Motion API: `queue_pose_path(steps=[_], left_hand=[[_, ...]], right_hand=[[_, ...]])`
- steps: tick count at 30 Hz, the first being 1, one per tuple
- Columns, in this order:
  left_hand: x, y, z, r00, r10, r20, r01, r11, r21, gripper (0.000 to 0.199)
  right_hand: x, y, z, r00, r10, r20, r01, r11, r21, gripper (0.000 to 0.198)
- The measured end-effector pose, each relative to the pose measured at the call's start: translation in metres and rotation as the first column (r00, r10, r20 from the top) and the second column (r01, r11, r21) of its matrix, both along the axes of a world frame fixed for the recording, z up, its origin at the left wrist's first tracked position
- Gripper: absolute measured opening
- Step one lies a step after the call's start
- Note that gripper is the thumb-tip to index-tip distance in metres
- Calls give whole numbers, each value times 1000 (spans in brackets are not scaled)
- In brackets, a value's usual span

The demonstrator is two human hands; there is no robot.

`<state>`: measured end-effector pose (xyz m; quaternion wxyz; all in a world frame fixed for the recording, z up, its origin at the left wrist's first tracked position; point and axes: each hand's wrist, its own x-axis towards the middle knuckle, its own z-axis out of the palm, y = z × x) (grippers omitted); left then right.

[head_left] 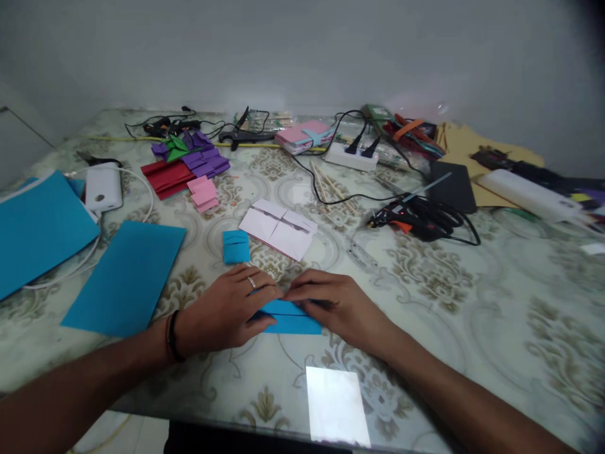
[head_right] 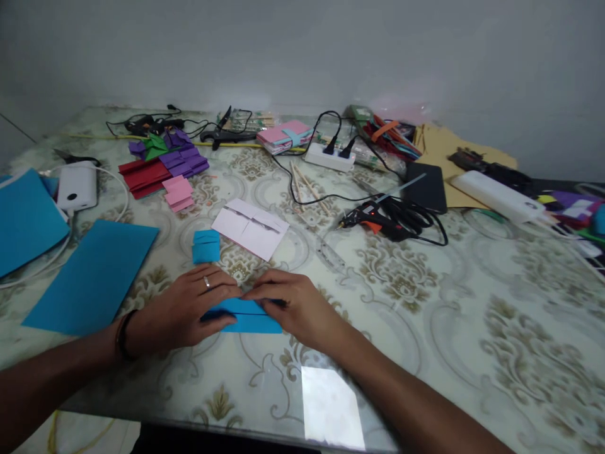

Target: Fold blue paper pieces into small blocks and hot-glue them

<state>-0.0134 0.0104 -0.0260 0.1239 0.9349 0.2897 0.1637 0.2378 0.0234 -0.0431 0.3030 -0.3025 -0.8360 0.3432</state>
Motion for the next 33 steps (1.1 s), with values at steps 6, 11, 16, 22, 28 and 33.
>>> queue_pose_path(steps=[6, 11, 16, 22, 28, 33], left_hand=[[0, 1, 1, 997, 42, -60, -41, 999, 11, 26], [0, 2, 2, 999, 20, -41, -20, 1000, 5, 9], [1, 2, 3, 1000, -6, -27, 6, 1000, 19, 5], [2, 2, 2, 1000, -27, 8, 27, 999, 24, 5], [0, 1, 1, 1000, -29, -10, 29, 999, 14, 8], [0, 2, 0, 997, -51, -55, 52, 999, 17, 11]], right_hand=[[1, 3, -2, 999, -37, -18, 37, 999, 2, 31], [0, 1, 0, 1000, 25, -7, -25, 1000, 10, 17], [-1, -1, 3, 999, 33, 7, -34, 999, 30, 12], [-2, -1, 3, 999, 47, 5, -47, 998, 28, 13], [-2, -2, 1, 997, 66, 28, -66, 998, 9, 12], [-2, -1, 0, 995, 85, 57, -86, 996, 10, 10]])
